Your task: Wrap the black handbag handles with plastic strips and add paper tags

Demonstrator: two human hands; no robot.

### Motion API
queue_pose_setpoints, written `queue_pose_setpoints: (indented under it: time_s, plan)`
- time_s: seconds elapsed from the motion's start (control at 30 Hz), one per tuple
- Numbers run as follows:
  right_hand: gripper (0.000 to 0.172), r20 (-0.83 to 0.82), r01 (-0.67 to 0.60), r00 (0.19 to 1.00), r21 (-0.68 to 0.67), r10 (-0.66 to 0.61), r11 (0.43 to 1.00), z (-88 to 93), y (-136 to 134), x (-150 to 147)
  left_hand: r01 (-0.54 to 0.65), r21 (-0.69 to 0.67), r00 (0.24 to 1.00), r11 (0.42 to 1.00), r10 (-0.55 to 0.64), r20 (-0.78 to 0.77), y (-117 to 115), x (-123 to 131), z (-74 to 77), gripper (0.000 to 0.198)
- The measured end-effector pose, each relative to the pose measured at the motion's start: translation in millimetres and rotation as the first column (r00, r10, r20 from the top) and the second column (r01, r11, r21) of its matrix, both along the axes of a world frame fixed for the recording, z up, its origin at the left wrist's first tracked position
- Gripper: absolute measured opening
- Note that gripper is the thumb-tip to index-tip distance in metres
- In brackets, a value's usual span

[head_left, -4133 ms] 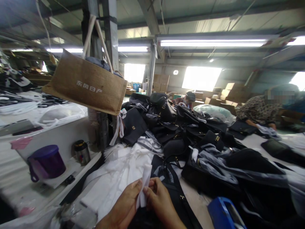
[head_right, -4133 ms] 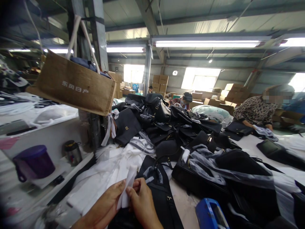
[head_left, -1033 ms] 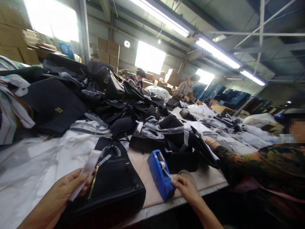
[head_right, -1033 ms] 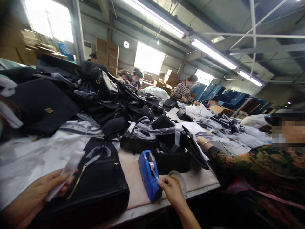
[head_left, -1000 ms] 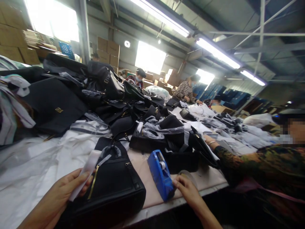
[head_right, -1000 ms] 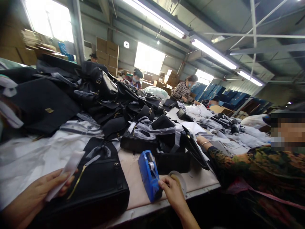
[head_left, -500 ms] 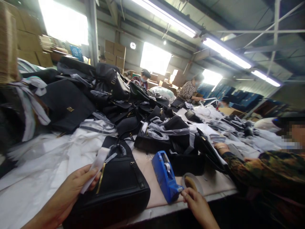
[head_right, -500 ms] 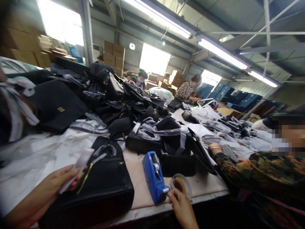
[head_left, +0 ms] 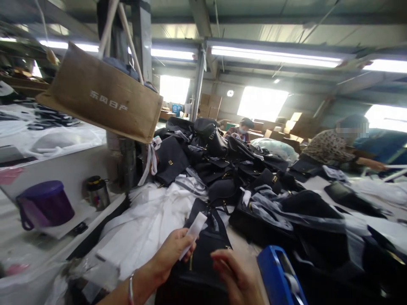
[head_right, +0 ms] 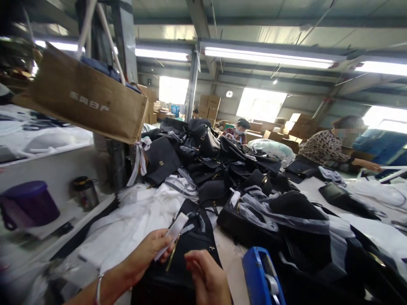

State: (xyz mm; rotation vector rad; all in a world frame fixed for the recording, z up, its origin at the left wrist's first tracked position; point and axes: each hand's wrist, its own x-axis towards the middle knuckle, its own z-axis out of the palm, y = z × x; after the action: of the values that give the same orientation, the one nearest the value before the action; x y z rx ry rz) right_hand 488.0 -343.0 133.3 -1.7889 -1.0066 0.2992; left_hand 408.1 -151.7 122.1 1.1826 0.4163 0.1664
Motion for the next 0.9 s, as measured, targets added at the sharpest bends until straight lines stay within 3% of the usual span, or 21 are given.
queue_pose_setpoints:
  time_s: [0.1, 0.2, 0.37, 0.5, 0.63, 0.7, 0.9]
  plan:
    - [0.019, 0.058, -0.111, 0.992, 0.055, 0.108, 0.992, 10.3, 49.5, 3.8, -0.002, 0.089, 1.000, 0.996, 0.001, 0.013, -0.1, 1.0, 0.1, 0.034]
    - [0.023, 0.148, -0.127, 0.981, -0.001, 0.126, 0.992, 10.7, 66.6, 11.5, 0.008, 0.118, 1.000, 0.993, -0.010, 0.014, -0.5, 1.7, 0.3, 0.031]
    - [0.024, 0.277, -0.085, 0.954, -0.124, 0.117, 0.989, 7.7, 65.5, 17.2, 0.042, 0.127, 0.999, 0.991, -0.045, 0.016, -0.7, 0.4, 1.1, 0.025]
    - [0.020, 0.228, -0.037, 0.971, -0.135, 0.067, 0.990, 8.9, 65.3, 16.7, 0.067, 0.170, 0.997, 0.983, -0.071, 0.022, -0.5, -1.9, 1.9, 0.014]
    - [0.045, 0.132, 0.035, 0.991, -0.160, -0.013, 0.986, 9.0, 66.5, 19.7, 0.084, 0.235, 0.996, 0.968, -0.089, 0.008, -2.8, -5.0, 5.4, 0.008]
    - [0.046, 0.101, 0.046, 0.994, -0.138, -0.033, 0.989, 7.9, 67.2, 20.9, 0.078, 0.247, 0.996, 0.966, -0.083, 0.010, -4.5, -5.7, 7.0, 0.008]
    - [0.052, -0.036, 0.074, 0.997, -0.021, -0.074, 0.997, -1.2, 67.3, 17.8, 0.026, 0.303, 0.999, 0.953, -0.036, 0.029, -6.8, 1.2, -0.2, 0.038]
